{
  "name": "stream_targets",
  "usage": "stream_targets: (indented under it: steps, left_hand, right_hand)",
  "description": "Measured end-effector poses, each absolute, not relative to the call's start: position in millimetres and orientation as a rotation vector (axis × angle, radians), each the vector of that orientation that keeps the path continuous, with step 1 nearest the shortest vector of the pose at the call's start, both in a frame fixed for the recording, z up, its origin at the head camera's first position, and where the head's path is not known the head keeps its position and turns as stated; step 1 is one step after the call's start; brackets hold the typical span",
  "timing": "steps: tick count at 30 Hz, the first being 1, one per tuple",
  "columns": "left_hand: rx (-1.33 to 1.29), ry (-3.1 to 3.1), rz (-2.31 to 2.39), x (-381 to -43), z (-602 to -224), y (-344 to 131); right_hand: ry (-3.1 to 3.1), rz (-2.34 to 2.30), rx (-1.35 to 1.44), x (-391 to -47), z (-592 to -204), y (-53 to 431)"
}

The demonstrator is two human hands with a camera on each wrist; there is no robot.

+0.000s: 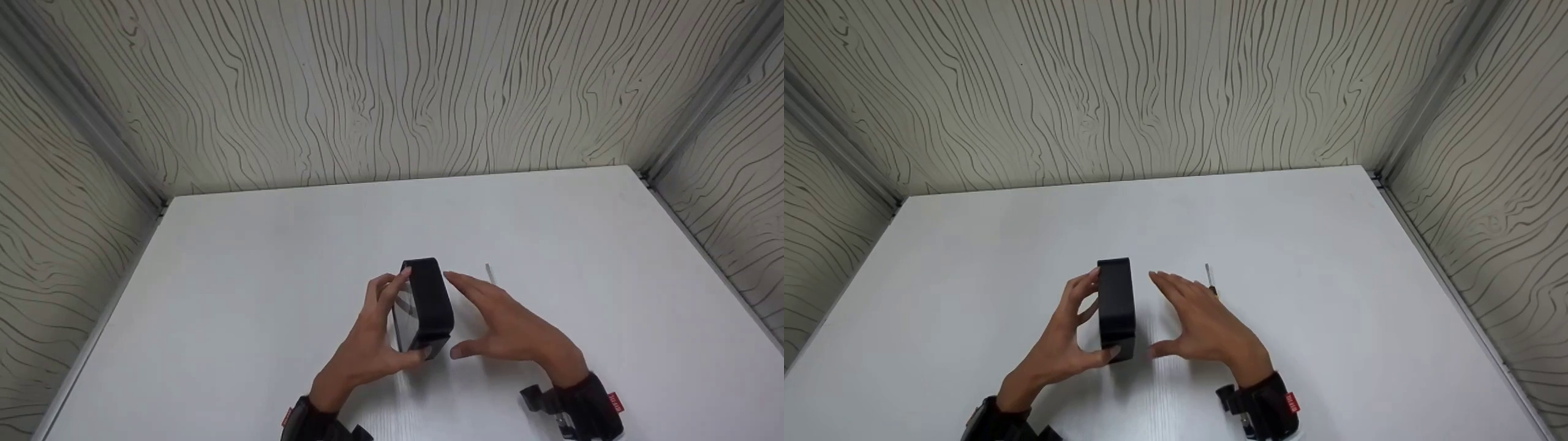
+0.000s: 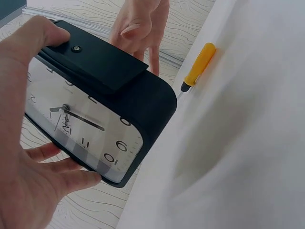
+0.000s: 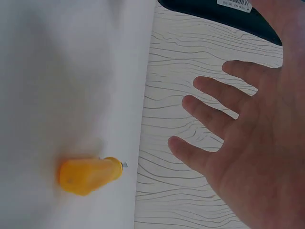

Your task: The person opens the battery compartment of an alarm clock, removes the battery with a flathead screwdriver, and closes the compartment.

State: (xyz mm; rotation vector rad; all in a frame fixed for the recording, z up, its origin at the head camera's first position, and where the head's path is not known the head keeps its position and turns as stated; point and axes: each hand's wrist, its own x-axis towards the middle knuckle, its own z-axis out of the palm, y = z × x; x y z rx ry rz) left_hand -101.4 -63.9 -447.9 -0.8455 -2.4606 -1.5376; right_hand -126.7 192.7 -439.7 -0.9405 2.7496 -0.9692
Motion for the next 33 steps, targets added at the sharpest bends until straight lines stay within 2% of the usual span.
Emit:
stream_targets:
  steps: [7,19,33]
  left_hand:
    - [-0.922,-2.411,-1.633,-100.6,-448.6,-62.0]
    - [-1.033,-2.313,-1.628,-98.3,-443.9,-57.9]
    - [-1.021,-2.321,-1.737,-96.9,-442.0,-64.9]
  right_hand:
    - [2.585,-1.086,-0.88,-122.3,-443.9,180.5]
    - [2.469,-1.205,-0.97,-119.8,-452.6,170.9]
    - [2.429,-1.326,-0.956,-120.8,-449.7,167.5]
